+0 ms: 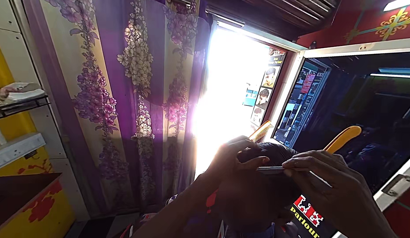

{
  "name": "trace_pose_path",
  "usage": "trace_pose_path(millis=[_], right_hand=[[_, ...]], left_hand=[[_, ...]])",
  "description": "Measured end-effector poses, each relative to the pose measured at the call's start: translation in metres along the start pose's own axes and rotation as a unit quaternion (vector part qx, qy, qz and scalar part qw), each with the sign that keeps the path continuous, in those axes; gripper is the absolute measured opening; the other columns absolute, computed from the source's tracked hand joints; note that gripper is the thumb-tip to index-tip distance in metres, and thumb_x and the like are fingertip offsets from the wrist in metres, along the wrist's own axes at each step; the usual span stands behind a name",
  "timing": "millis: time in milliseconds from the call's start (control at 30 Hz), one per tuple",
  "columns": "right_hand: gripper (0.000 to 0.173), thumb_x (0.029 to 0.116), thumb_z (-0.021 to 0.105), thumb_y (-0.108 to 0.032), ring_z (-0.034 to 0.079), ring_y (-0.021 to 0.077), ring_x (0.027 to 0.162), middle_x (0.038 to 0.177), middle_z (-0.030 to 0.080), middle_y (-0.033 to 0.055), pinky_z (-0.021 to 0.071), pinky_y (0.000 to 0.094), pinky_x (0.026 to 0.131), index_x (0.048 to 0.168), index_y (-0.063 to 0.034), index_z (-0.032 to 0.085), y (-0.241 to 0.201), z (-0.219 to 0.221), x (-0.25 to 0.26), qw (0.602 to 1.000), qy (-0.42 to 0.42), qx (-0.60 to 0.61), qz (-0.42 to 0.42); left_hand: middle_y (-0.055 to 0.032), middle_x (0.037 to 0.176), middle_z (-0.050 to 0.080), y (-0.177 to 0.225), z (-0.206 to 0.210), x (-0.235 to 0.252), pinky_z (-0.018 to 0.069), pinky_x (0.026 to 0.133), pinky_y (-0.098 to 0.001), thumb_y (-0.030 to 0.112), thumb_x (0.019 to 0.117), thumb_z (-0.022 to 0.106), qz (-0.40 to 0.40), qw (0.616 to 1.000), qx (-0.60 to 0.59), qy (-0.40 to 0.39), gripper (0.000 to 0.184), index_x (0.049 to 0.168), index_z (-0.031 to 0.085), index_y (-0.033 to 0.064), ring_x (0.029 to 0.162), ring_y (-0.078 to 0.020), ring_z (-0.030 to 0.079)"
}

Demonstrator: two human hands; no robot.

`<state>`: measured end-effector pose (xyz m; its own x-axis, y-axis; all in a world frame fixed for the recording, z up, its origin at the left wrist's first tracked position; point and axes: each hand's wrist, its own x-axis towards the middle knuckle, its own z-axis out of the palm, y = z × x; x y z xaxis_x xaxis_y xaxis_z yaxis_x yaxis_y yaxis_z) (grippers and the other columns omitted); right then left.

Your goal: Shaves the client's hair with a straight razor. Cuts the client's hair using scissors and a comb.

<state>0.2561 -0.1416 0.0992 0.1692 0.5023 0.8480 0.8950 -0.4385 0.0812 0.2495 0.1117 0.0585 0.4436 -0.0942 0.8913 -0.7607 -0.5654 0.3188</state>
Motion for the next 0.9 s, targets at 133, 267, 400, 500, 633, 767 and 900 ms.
trace_pose_path(millis=[133,267,400,500,633,767,900], right_hand=[[0.016,0.0998,0.059,-0.041,0.063,0.0019,0.098,0.102,0.069,-0.0171,0.0472,0.0344,0.086,0.103,-0.0339,0.073,0.002,0.003,-0.001,1.000,-0.018,-0.015,-0.011],[0.016,0.0999,0.059,-0.040,0.062,0.0023,0.097,0.101,0.069,-0.0167,0.0457,0.0336,0.085,0.102,-0.0330,0.073,0.004,0.006,-0.002,0.999,-0.025,-0.019,-0.015],[0.017,0.1000,0.058,-0.040,0.062,0.0028,0.097,0.100,0.069,-0.0165,0.0457,0.0322,0.084,0.102,-0.0331,0.073,0.007,0.009,-0.004,0.999,-0.036,-0.023,-0.020],[0.017,0.1001,0.058,-0.040,0.062,0.0027,0.097,0.100,0.069,-0.0163,0.0458,0.0325,0.085,0.102,-0.0326,0.073,0.008,0.009,-0.004,0.999,-0.037,-0.022,-0.022],[0.017,0.1005,0.058,-0.039,0.063,0.0031,0.097,0.101,0.070,-0.0151,0.0451,0.0335,0.083,0.102,-0.0311,0.073,0.009,0.009,-0.004,0.999,-0.028,-0.025,-0.028],[0.017,0.1006,0.058,-0.039,0.062,0.0027,0.096,0.100,0.069,-0.0159,0.0444,0.0328,0.084,0.102,-0.0313,0.073,0.011,0.008,-0.005,0.999,-0.032,-0.025,-0.031],[0.018,0.1005,0.057,-0.039,0.062,0.0022,0.097,0.100,0.069,-0.0159,0.0451,0.0329,0.085,0.102,-0.0310,0.073,0.013,0.006,-0.003,0.997,-0.050,-0.018,-0.048]], left_hand=[[0.0048,0.095,0.071,0.000,0.001,-0.001,0.0581,0.071,-0.0217,0.039,0.0903,0.077,-0.001,1.000,0.007,0.013,0.027,0.101,0.078,0.0137,0.083,-0.0022,0.066],[0.0055,0.096,0.070,0.003,0.001,-0.001,0.0579,0.070,-0.0207,0.038,0.0899,0.078,-0.011,1.000,0.001,0.010,0.027,0.102,0.078,0.0139,0.082,-0.0013,0.066],[0.0059,0.095,0.070,0.004,0.002,-0.001,0.0574,0.069,-0.0201,0.036,0.0894,0.079,-0.012,1.000,-0.004,0.011,0.026,0.102,0.078,0.0139,0.081,-0.0010,0.065],[0.0063,0.096,0.070,0.005,0.002,0.000,0.0579,0.070,-0.0209,0.036,0.0892,0.079,-0.017,1.000,-0.007,0.008,0.025,0.102,0.078,0.0146,0.082,-0.0013,0.066],[0.0062,0.096,0.070,0.005,0.004,0.000,0.0584,0.070,-0.0217,0.035,0.0897,0.078,-0.022,1.000,-0.013,0.006,0.023,0.102,0.078,0.0148,0.082,-0.0022,0.066],[0.0063,0.095,0.070,0.006,0.005,0.001,0.0579,0.069,-0.0210,0.035,0.0894,0.079,-0.021,1.000,-0.012,0.007,0.024,0.102,0.078,0.0147,0.081,-0.0017,0.066],[0.0060,0.095,0.070,0.006,0.006,0.001,0.0572,0.068,-0.0204,0.035,0.0892,0.079,-0.021,1.000,-0.014,0.010,0.024,0.102,0.078,0.0148,0.079,-0.0015,0.065]])
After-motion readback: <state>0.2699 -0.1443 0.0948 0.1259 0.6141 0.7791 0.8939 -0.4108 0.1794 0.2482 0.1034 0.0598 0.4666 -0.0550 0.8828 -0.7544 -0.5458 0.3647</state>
